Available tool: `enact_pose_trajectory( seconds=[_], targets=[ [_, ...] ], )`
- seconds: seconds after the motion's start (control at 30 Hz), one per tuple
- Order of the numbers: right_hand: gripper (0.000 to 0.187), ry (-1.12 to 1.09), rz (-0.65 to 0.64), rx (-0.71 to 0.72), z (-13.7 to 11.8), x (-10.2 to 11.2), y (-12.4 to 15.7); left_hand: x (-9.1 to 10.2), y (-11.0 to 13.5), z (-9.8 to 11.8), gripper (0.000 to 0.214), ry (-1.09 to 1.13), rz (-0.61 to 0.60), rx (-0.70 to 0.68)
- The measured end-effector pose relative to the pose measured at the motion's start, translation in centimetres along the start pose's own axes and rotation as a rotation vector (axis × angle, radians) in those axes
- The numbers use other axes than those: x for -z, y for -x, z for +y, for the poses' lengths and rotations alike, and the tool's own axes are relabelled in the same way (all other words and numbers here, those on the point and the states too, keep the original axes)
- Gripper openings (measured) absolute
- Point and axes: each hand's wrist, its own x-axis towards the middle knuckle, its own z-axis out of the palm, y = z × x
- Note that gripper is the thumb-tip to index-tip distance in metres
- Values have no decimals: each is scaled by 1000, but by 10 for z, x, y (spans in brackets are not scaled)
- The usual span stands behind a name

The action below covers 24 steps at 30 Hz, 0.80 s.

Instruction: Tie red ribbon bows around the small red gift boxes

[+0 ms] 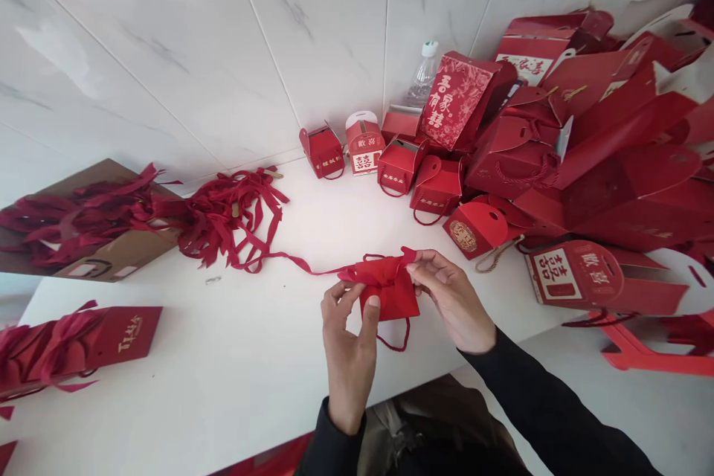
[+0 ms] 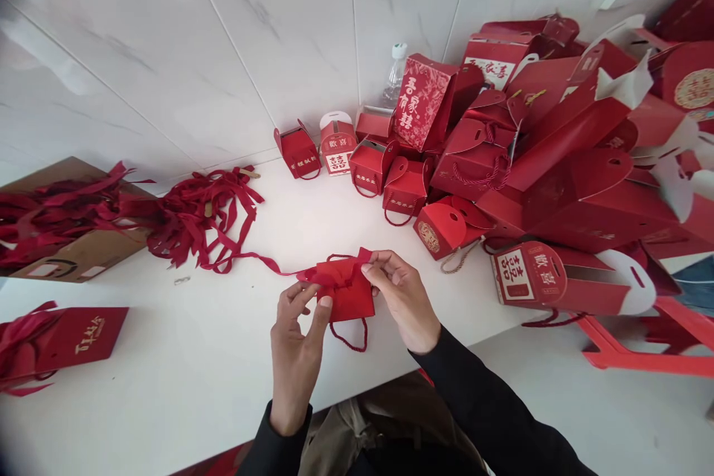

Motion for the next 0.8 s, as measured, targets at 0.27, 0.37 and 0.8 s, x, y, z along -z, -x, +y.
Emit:
enact_pose_trajectory(
  seconds=[0.27,0.37,0.8],
  targets=[
    [34,53,-56,-12,-8,-1,-3,-8,-17,13,19,106,-132,-6],
    [32,86,-62,-24,-9,0,-3,-8,-18,16,23,233,-193,118],
    [13,735,-523,433,-48,-11,-11,-8,-26,37,12,-84,-254,-38]
  ],
)
